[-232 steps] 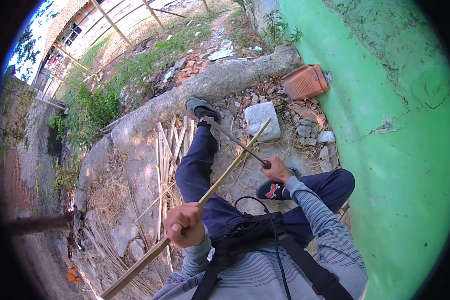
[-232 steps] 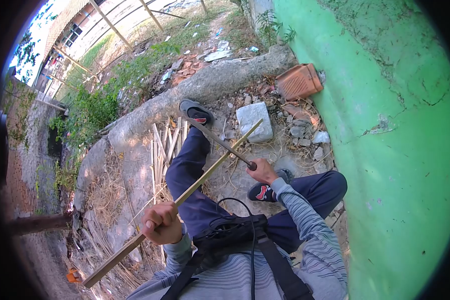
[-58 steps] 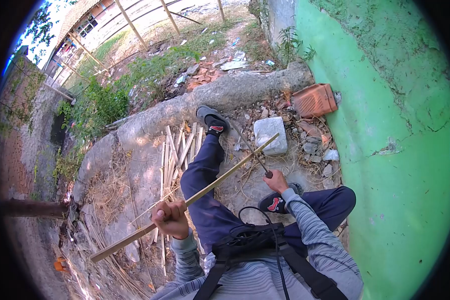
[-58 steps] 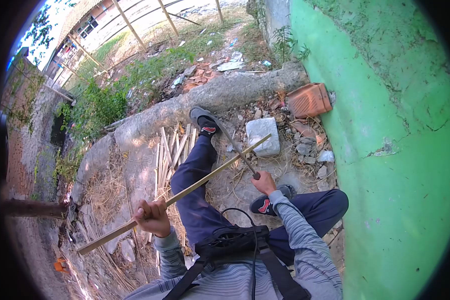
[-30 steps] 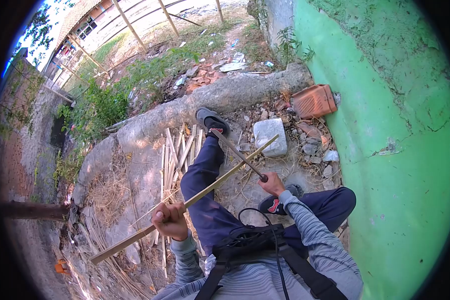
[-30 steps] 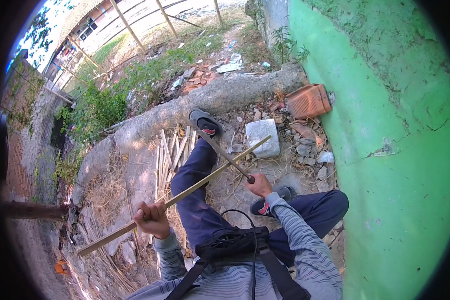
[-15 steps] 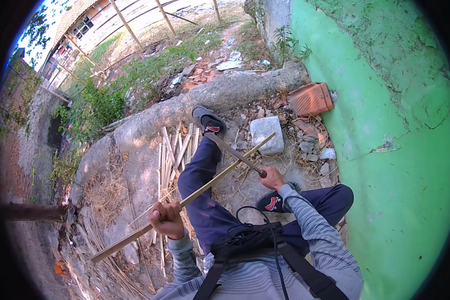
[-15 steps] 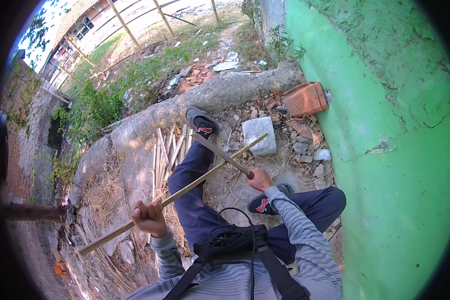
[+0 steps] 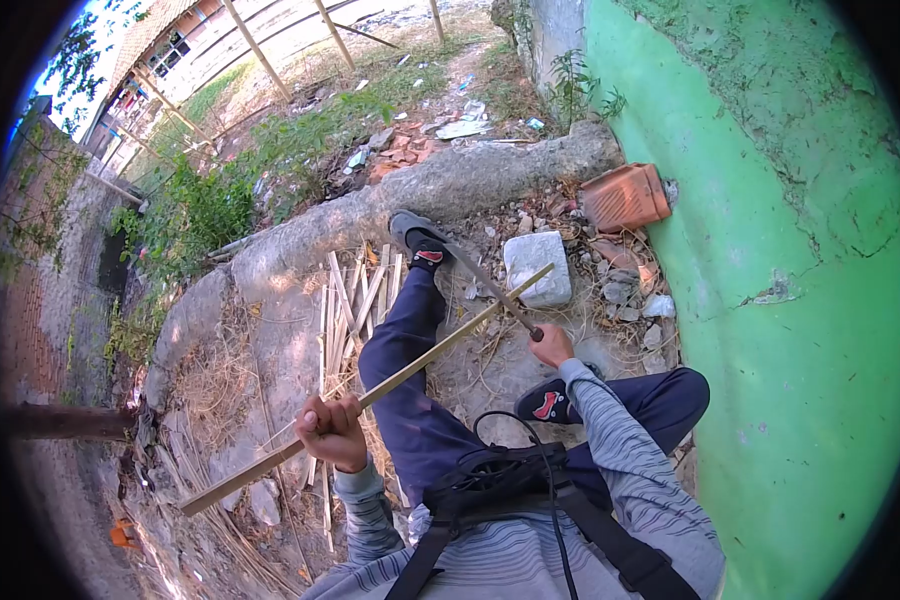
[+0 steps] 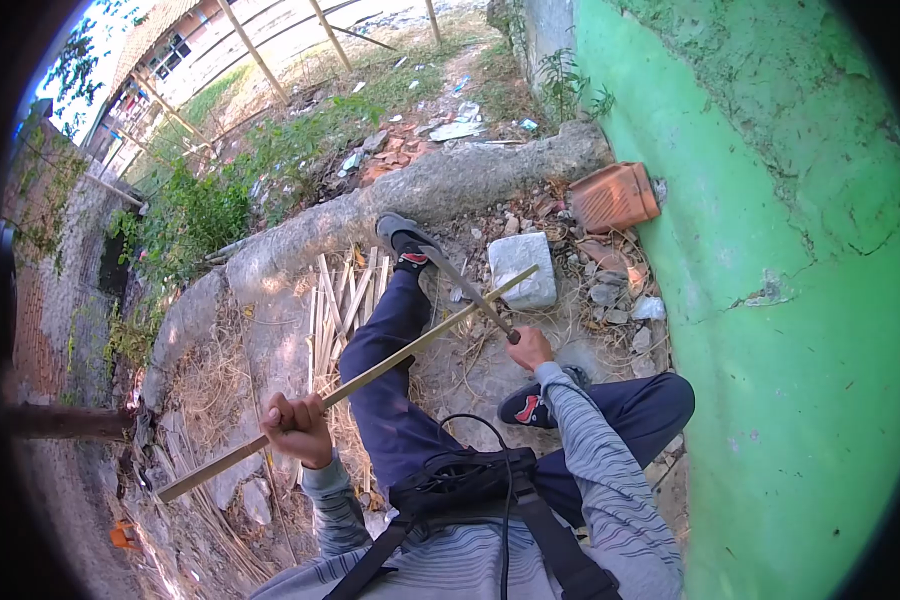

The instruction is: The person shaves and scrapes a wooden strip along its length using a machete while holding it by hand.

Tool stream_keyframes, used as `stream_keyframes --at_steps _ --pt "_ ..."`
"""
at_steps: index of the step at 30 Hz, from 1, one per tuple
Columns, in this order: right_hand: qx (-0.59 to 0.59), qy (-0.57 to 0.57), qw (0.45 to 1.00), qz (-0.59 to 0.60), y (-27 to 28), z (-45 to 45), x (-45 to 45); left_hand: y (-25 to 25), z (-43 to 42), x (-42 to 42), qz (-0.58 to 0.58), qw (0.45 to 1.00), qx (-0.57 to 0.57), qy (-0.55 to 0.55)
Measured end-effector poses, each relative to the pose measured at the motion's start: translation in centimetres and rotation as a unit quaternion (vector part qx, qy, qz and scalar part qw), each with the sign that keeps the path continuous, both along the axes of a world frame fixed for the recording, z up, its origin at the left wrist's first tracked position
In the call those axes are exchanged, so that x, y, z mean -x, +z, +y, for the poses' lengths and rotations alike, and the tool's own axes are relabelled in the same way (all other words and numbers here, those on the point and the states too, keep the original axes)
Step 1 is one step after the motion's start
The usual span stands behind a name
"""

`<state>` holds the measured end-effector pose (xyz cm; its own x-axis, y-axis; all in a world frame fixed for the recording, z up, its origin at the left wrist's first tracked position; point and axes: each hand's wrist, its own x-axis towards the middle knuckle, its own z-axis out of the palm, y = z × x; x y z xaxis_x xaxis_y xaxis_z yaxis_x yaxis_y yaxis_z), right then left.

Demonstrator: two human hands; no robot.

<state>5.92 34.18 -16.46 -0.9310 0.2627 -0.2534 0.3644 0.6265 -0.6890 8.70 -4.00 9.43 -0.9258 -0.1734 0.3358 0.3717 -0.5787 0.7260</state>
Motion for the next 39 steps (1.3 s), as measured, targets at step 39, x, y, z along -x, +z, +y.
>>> stream_keyframes --at_steps 39 --pt "0.063 -0.177 0.969 -0.160 -11.2 9.6 -0.8 1.5 1.6 -1.0 0.011 0.999 0.040 -0.007"
